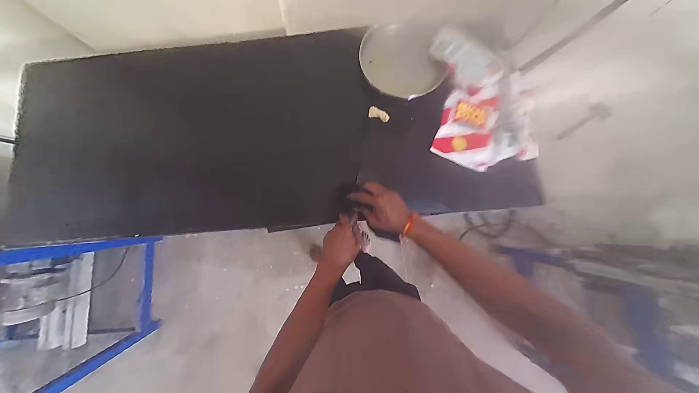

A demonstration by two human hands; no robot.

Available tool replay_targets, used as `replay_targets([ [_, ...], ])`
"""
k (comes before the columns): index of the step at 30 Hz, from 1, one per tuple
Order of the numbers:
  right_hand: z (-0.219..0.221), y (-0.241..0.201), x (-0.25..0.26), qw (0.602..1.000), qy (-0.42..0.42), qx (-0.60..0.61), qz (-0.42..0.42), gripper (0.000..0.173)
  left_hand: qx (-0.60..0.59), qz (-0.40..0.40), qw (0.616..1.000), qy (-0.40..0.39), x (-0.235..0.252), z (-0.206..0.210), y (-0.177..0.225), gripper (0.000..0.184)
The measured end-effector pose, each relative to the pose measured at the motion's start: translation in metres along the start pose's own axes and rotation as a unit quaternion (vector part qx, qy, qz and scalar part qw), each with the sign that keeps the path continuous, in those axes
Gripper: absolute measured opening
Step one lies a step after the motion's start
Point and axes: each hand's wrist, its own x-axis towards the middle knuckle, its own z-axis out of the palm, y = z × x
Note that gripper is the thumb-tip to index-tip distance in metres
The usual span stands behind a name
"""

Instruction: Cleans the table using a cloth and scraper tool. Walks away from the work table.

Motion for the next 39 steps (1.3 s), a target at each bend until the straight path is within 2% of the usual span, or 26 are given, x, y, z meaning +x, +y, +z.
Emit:
replay_targets([
  [3, -0.031, 0.046, 0.046, 0.993, 0.041, -0.065, 0.090, 0.033, 0.011, -0.006, 1.000, 0.001, -0.004, -0.006, 0.008, 0.057],
  [4, -0.027, 0.044, 0.053, 0.990, 0.041, -0.066, 0.119, 0.035, 0.018, -0.011, 1.000, -0.002, -0.011, -0.009, 0.003, 0.056],
  [6, -0.018, 0.024, 0.039, 0.990, 0.058, -0.072, 0.107, 0.035, 0.021, -0.003, 1.000, -0.004, -0.006, -0.015, 0.005, 0.056],
  [8, 0.002, -0.003, 0.002, 0.997, 0.055, -0.001, 0.055, 0.033, 0.025, 0.000, 1.000, -0.006, -0.008, -0.011, -0.003, 0.055],
  [10, -0.006, -0.002, -0.019, 0.983, 0.059, 0.164, 0.058, 0.033, 0.027, 0.007, 1.000, -0.002, -0.009, -0.013, -0.002, 0.056],
  [11, -0.016, 0.001, -0.025, 0.954, 0.075, 0.275, 0.095, 0.032, 0.025, 0.010, 1.000, 0.000, -0.012, -0.014, -0.002, 0.056],
  [12, -0.029, 0.002, -0.028, 0.906, 0.099, 0.385, 0.146, 0.030, 0.021, 0.011, 1.000, 0.004, -0.015, -0.017, -0.004, 0.055],
  [15, -0.063, -0.005, -0.035, 0.741, 0.198, 0.570, 0.294, 0.032, 0.032, 0.008, 0.999, 0.011, -0.015, -0.021, -0.006, 0.055],
  [17, -0.055, -0.001, -0.041, 0.664, 0.229, 0.648, 0.295, 0.037, 0.035, 0.011, 0.999, 0.023, -0.011, -0.020, -0.010, 0.055],
  [19, -0.059, -0.004, -0.044, 0.628, 0.231, 0.680, 0.300, 0.032, 0.031, 0.018, 0.999, 0.037, -0.012, -0.019, -0.013, 0.054],
  [22, -0.087, -0.008, -0.048, 0.639, 0.205, 0.669, 0.319, 0.031, 0.028, 0.020, 0.998, 0.044, -0.014, -0.021, -0.009, 0.052],
  [23, -0.090, -0.012, -0.052, 0.624, 0.229, 0.682, 0.304, 0.028, 0.033, 0.019, 0.998, 0.046, -0.014, -0.021, -0.009, 0.052],
  [24, -0.090, -0.014, -0.057, 0.595, 0.272, 0.710, 0.262, 0.029, 0.038, 0.018, 0.998, 0.049, -0.014, -0.021, -0.008, 0.053],
  [25, -0.083, -0.007, -0.061, 0.584, 0.297, 0.730, 0.196, 0.032, 0.041, 0.017, 0.998, 0.051, -0.014, -0.023, -0.006, 0.053],
  [26, -0.080, 0.006, -0.063, 0.604, 0.300, 0.726, 0.136, 0.033, 0.042, 0.016, 0.998, 0.051, -0.013, -0.025, -0.004, 0.054],
  [27, -0.080, 0.020, -0.062, 0.657, 0.302, 0.683, 0.101, 0.034, 0.036, 0.013, 0.998, 0.045, -0.013, -0.026, -0.003, 0.054],
  [29, -0.087, 0.046, -0.058, 0.807, 0.269, 0.523, 0.051, 0.061, 0.005, 0.003, 1.000, 0.020, -0.012, -0.024, -0.007, 0.053],
  [30, -0.090, 0.054, -0.051, 0.861, 0.246, 0.442, 0.042, 0.066, -0.020, 0.001, 1.000, 0.008, -0.008, -0.021, -0.012, 0.050],
  [32, -0.080, 0.056, -0.030, 0.937, 0.186, 0.292, 0.044, 0.061, -0.063, -0.009, 0.998, -0.011, 0.000, -0.017, -0.017, 0.046],
  [34, -0.057, 0.037, -0.010, 0.981, 0.050, 0.171, 0.070, 0.060, -0.076, -0.017, 0.997, -0.012, 0.005, -0.016, -0.016, 0.044],
  [36, -0.032, 0.003, -0.002, 0.991, -0.063, 0.092, 0.072, 0.061, -0.069, -0.027, 0.997, -0.014, 0.006, -0.014, -0.015, 0.044],
  [37, -0.026, -0.009, -0.001, 0.993, -0.082, 0.060, 0.065, 0.057, -0.071, -0.026, 0.997, -0.012, 0.006, -0.012, -0.014, 0.044],
  [39, -0.018, -0.010, 0.005, 0.997, -0.057, 0.020, 0.046, 0.045, -0.075, -0.021, 0.997, -0.004, 0.006, -0.009, -0.015, 0.045],
])
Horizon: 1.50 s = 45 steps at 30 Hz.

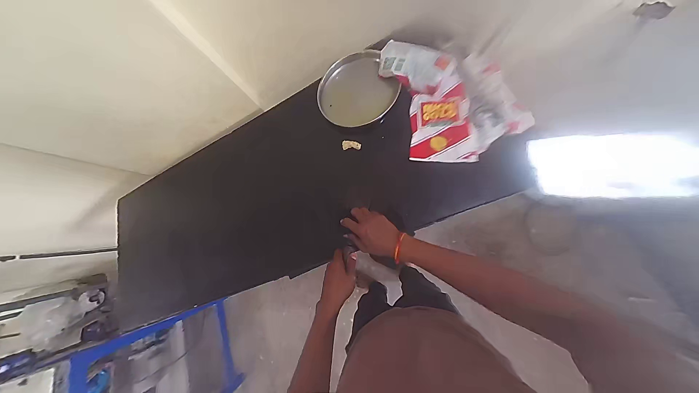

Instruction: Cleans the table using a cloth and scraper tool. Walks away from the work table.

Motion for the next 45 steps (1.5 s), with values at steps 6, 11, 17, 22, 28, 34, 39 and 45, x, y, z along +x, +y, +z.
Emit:
replay_targets([
  [6, -0.021, 0.069, 0.058, 0.988, 0.124, -0.061, 0.064, 0.034, 0.026, -0.003, 1.000, 0.017, -0.013, -0.007, 0.000, 0.047],
  [11, 0.020, -0.001, 0.005, 0.995, 0.086, 0.023, 0.042, 0.034, 0.016, 0.004, 1.000, 0.013, -0.008, -0.009, -0.012, 0.048],
  [17, -0.005, 0.030, 0.040, 0.993, 0.081, -0.036, 0.079, 0.030, 0.033, 0.012, 0.999, 0.012, -0.018, 0.003, -0.017, 0.051],
  [22, 0.017, -0.009, 0.023, 0.994, 0.070, -0.017, 0.087, 0.033, 0.028, 0.011, 0.999, 0.011, -0.014, -0.003, -0.021, 0.051],
  [28, 0.018, 0.001, 0.023, 0.995, 0.067, -0.034, 0.064, 0.029, 0.030, 0.023, 0.999, 0.027, -0.014, 0.015, -0.030, 0.054],
  [34, 0.015, -0.002, 0.033, 0.993, 0.074, -0.036, 0.087, 0.031, 0.022, 0.003, 1.000, 0.002, -0.016, 0.001, -0.028, 0.055],
  [39, 0.040, -0.030, -0.014, 0.999, -0.004, -0.009, 0.031, 0.031, 0.006, 0.008, 1.000, 0.005, -0.020, 0.019, -0.036, 0.054],
  [45, 0.003, 0.006, 0.056, 0.992, 0.036, -0.075, 0.096, 0.033, 0.024, 0.006, 1.000, 0.001, -0.025, 0.014, -0.035, 0.053],
])
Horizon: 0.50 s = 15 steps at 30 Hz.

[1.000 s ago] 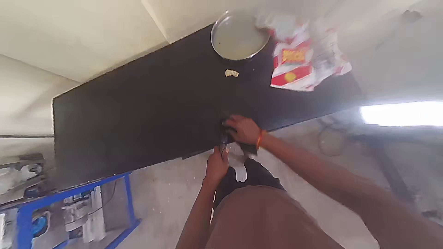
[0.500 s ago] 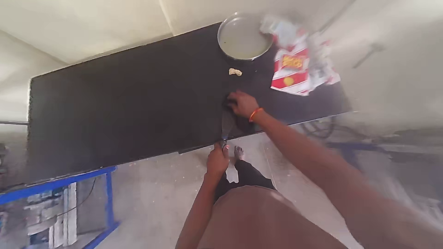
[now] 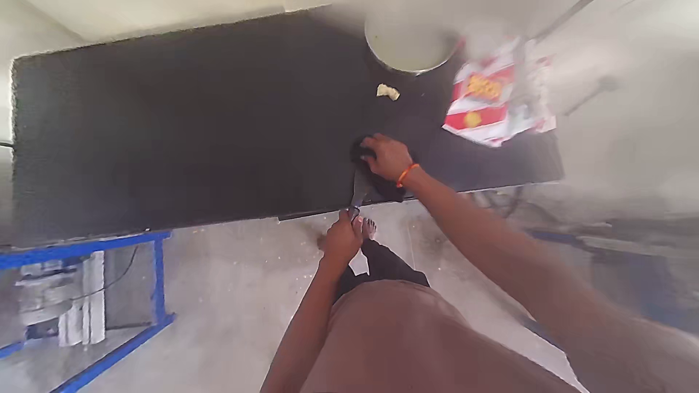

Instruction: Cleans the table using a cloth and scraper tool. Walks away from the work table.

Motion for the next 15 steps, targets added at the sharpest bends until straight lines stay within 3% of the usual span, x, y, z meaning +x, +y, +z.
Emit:
replay_targets([
  [4, 0.026, -0.041, -0.075, 0.993, -0.065, 0.043, -0.090, 0.028, -0.013, 0.022, 1.000, 0.008, 0.005, 0.002, 0.000, 0.050],
  [6, 0.022, -0.034, -0.066, 0.993, -0.053, 0.027, -0.105, 0.025, -0.004, 0.011, 1.000, 0.013, 0.003, 0.005, 0.002, 0.052],
  [9, -0.009, 0.003, -0.004, 0.999, -0.020, -0.028, -0.037, 0.031, -0.003, 0.001, 1.000, 0.009, 0.002, 0.000, 0.005, 0.053],
  [12, -0.020, 0.029, 0.019, 0.998, 0.045, 0.022, -0.023, 0.031, -0.176, 0.018, 0.984, -0.007, -0.003, -0.006, -0.010, 0.044],
  [15, -0.016, 0.029, -0.020, 0.962, 0.224, 0.142, -0.068, 0.037, -0.427, -0.020, 0.901, -0.070, -0.014, -0.020, 0.010, 0.044],
])
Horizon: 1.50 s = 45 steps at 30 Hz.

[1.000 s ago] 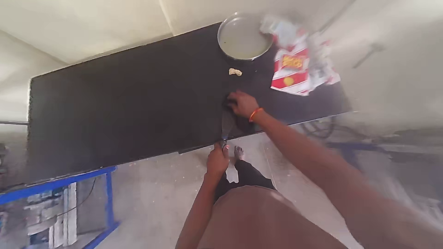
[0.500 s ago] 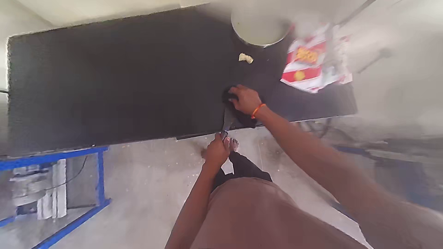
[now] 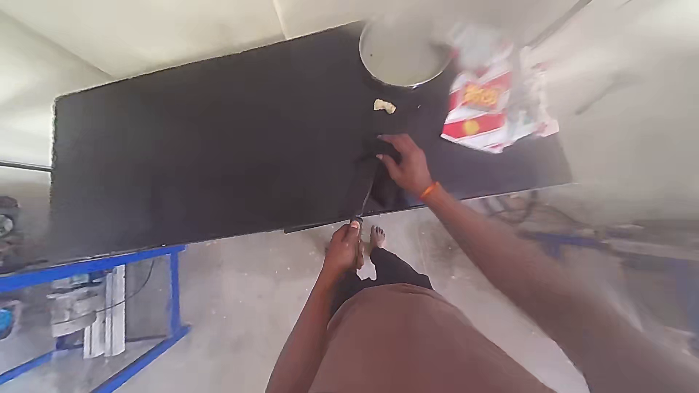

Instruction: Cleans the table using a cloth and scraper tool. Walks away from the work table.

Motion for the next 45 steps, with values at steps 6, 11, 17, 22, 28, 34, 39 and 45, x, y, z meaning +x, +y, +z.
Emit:
replay_targets([
  [6, 0.035, -0.057, -0.064, 0.997, -0.004, 0.020, -0.074, 0.034, -0.191, -0.034, 0.979, -0.062, 0.001, -0.008, 0.018, 0.051],
  [11, 0.019, 0.002, 0.014, 1.000, -0.009, 0.006, 0.029, 0.030, -0.196, -0.069, 0.976, -0.066, -0.021, -0.015, 0.003, 0.050],
  [17, -0.008, 0.046, 0.004, 0.951, 0.211, 0.161, 0.158, 0.042, -0.270, -0.057, 0.955, -0.105, -0.009, -0.014, 0.000, 0.055],
  [22, -0.030, 0.005, -0.018, 0.994, 0.051, 0.087, -0.052, 0.032, -0.311, -0.051, 0.942, -0.119, -0.005, -0.013, 0.005, 0.055],
  [28, 0.045, -0.034, -0.052, 0.988, -0.005, 0.064, -0.141, 0.033, -0.289, -0.043, 0.952, -0.086, -0.002, -0.010, 0.013, 0.055],
  [34, -0.001, 0.058, 0.046, 0.993, -0.018, 0.056, 0.102, 0.029, -0.156, -0.050, 0.985, -0.046, -0.026, -0.017, -0.007, 0.043],
  [39, -0.037, 0.067, 0.032, 0.968, 0.132, 0.197, 0.086, 0.038, 0.216, 0.045, 0.969, 0.114, -0.011, -0.012, 0.000, 0.045],
  [45, -0.035, 0.026, -0.025, 0.988, 0.105, 0.114, -0.005, 0.033, 0.503, 0.025, 0.851, 0.151, -0.013, -0.006, 0.035, 0.055],
])
